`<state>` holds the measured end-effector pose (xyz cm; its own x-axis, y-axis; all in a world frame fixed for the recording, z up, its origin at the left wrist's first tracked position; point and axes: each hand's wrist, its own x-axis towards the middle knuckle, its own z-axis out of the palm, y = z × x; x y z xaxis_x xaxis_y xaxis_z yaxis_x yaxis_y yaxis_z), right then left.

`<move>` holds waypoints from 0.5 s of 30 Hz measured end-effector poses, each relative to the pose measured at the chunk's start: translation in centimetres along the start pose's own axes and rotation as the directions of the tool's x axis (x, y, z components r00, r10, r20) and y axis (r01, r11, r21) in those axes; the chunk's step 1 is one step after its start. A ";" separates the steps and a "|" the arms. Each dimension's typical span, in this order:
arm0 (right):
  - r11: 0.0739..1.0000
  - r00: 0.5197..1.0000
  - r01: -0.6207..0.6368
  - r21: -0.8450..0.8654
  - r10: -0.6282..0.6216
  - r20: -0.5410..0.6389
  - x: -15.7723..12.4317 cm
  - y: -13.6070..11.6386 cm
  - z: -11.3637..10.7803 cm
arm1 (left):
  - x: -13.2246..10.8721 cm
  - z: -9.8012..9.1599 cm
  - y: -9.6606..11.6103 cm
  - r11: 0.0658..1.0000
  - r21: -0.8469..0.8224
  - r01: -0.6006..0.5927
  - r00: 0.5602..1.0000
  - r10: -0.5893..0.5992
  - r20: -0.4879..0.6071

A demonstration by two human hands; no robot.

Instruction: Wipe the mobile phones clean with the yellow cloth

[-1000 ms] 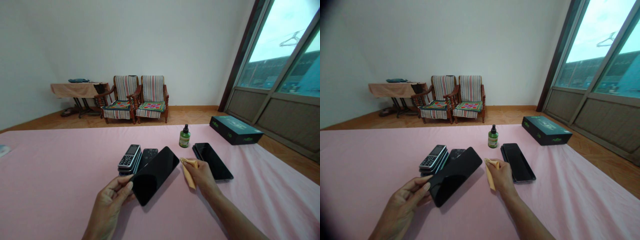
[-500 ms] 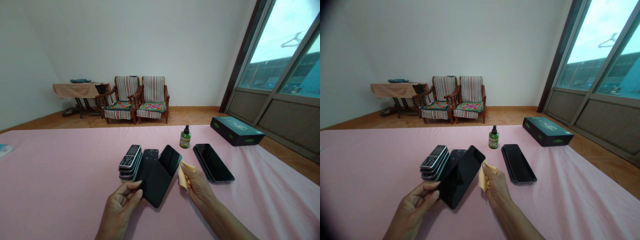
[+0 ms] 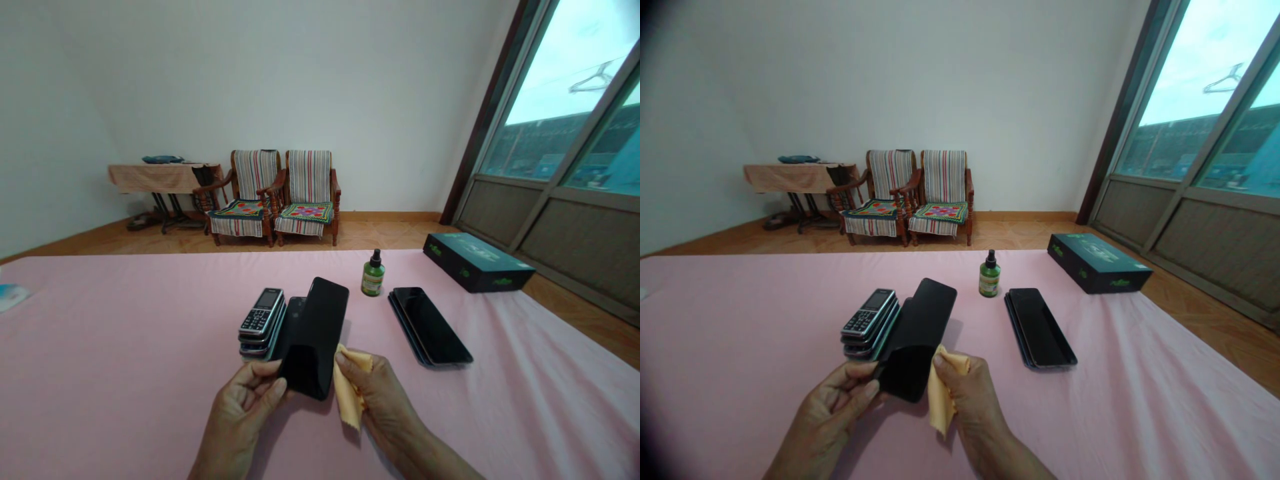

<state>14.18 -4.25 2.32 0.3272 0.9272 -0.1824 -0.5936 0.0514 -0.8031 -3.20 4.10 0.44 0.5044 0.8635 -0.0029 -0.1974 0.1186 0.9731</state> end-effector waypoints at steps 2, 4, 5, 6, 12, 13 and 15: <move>1.000 0.999 -0.007 -0.017 0.008 0.033 -0.4 0.3 0.3 | 0.1 -0.2 0.0 0.999 -0.031 0.012 1.000 -0.012 -0.010; 0.999 0.999 -0.012 -0.048 0.014 0.038 -0.6 0.5 0.5 | 0.2 -0.3 0.0 0.998 -0.053 0.015 1.000 -0.017 -0.024; 0.998 0.999 -0.014 -0.066 0.016 0.036 -0.8 0.6 0.6 | 0.2 -0.3 0.0 0.998 -0.060 0.015 0.999 -0.017 -0.030; 0.996 0.999 -0.017 -0.083 0.020 0.033 -0.9 0.7 0.7 | 0.3 -0.3 0.0 0.998 -0.066 0.014 0.999 -0.016 -0.033; 0.991 0.999 0.014 -0.135 -0.010 0.031 -1.8 0.5 1.3 | 0.5 -0.2 0.3 0.991 -0.131 0.017 0.999 -0.021 -0.029; 0.990 0.999 0.024 -0.142 -0.019 0.034 -1.9 0.4 1.3 | 0.5 -0.1 0.3 0.991 -0.134 0.016 0.999 -0.020 -0.027; 0.986 0.999 0.037 -0.165 -0.032 0.030 -2.0 0.2 1.4 | 0.6 0.1 0.3 0.991 -0.132 0.015 0.999 -0.019 -0.029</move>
<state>12.33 -5.54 3.30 0.3237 0.9359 -0.1390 -0.4515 0.0237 -0.8920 -2.87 4.55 0.73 0.4838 0.8747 -0.0284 -0.2992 0.1957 0.9339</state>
